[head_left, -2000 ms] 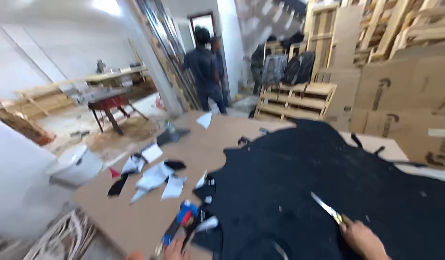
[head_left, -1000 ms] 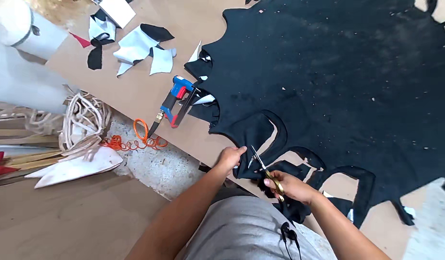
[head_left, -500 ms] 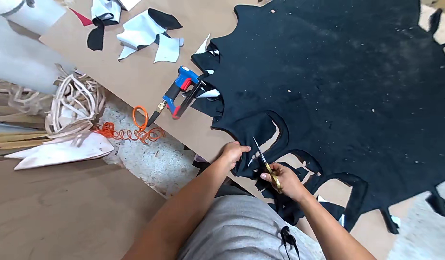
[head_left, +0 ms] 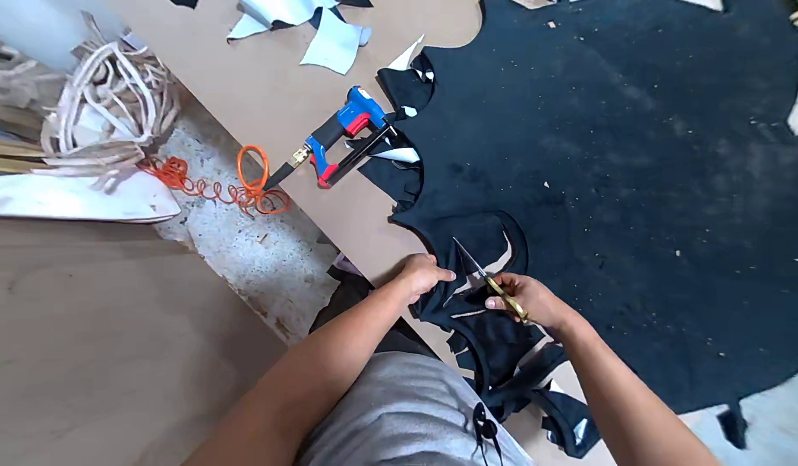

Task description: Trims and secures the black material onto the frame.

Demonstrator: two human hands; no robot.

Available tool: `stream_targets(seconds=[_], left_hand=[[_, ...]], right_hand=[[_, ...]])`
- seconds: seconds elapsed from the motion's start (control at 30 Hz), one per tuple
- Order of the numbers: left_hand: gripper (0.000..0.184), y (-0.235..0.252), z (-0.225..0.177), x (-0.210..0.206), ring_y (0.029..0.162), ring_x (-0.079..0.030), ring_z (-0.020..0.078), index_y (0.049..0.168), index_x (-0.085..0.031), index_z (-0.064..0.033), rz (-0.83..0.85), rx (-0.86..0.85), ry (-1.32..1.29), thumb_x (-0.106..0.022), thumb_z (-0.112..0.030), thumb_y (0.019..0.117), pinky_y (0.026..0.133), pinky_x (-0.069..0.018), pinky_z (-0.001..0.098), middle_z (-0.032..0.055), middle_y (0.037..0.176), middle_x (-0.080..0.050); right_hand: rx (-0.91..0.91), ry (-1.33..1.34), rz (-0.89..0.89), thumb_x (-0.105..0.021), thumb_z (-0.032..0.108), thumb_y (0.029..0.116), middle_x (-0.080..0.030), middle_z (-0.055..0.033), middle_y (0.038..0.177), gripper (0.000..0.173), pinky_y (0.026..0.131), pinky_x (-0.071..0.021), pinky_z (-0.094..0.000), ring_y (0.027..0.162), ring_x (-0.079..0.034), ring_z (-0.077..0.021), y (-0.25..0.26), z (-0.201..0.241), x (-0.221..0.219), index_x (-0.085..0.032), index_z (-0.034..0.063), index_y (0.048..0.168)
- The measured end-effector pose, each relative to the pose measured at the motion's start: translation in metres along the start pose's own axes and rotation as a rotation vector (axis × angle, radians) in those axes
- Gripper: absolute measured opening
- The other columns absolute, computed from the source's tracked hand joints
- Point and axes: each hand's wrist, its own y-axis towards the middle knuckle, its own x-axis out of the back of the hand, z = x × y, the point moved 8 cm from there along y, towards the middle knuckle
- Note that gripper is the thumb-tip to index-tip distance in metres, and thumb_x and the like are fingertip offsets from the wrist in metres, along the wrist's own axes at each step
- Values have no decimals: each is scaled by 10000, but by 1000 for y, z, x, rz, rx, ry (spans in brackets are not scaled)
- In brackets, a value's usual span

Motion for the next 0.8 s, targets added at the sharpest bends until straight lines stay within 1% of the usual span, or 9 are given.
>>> stream_targets(seconds=[0.1,0.17,0.27,0.37,0.43,0.5,0.57,0.67,0.8], left_hand=[[522,3,1,1,1009,-643,323,1231,-621,35,29,0,2,-852,-229,845,857,-537,521,225,1126,-670],[495,3,0,2,956,-643,303,1194,-628,39,41,7,21,-849,-243,852,821,-541,498,216,1089,-668],[527,0,-6,10,824,-624,261,1190,-651,35,28,12,40,-778,-398,920,761,-544,460,184,994,-664],[504,-11,-31,46,825,-751,233,1159,-695,2,-181,-19,43,-635,-474,1009,819,-624,456,118,913,-759],[496,-7,-42,71,767,-769,204,1117,-684,-1,-291,21,23,-594,-481,1030,773,-653,419,94,846,-762],[526,4,-42,83,653,-759,201,1000,-695,4,-305,93,7,-601,-513,1017,653,-658,389,97,758,-754],[534,10,-41,85,590,-743,209,910,-695,-2,-306,134,3,-636,-527,989,592,-650,387,98,701,-736],[525,11,-40,82,590,-743,206,871,-703,-16,-295,166,31,-668,-531,967,597,-653,391,94,698,-736],[532,11,-41,72,593,-744,221,872,-699,-16,-257,223,7,-619,-527,997,587,-645,399,109,706,-740]], right_hand=[[0,-92,80,-869,495,770,-682,-46,758,583,530,-526,-320,564,-599,-142,19,16,21,-677,123,1176],[46,-197,78,-886,455,763,-692,-38,770,531,571,-541,-355,609,-623,-152,32,23,32,-697,132,1140],[106,-285,64,-906,429,754,-694,-18,735,477,592,-550,-373,612,-632,-144,40,26,42,-725,143,1090],[86,-311,102,-904,443,755,-684,-12,730,482,568,-543,-355,596,-624,-137,48,24,47,-718,152,1092],[66,-319,128,-908,428,758,-683,-16,730,473,559,-540,-350,586,-618,-141,53,27,48,-717,157,1095],[86,-331,148,-915,415,750,-684,-11,738,466,556,-540,-338,587,-618,-131,61,31,49,-719,164,1091],[115,-377,151,-918,420,743,-690,-1,751,469,608,-547,-362,629,-627,-128,68,38,52,-725,171,1090],[144,-428,155,-916,442,735,-687,15,731,457,615,-548,-381,636,-630,-126,76,45,53,-729,185,1064],[138,-507,176,-906,455,749,-663,9,736,464,628,-539,-399,645,-615,-136,82,53,55,-718,183,1073]])
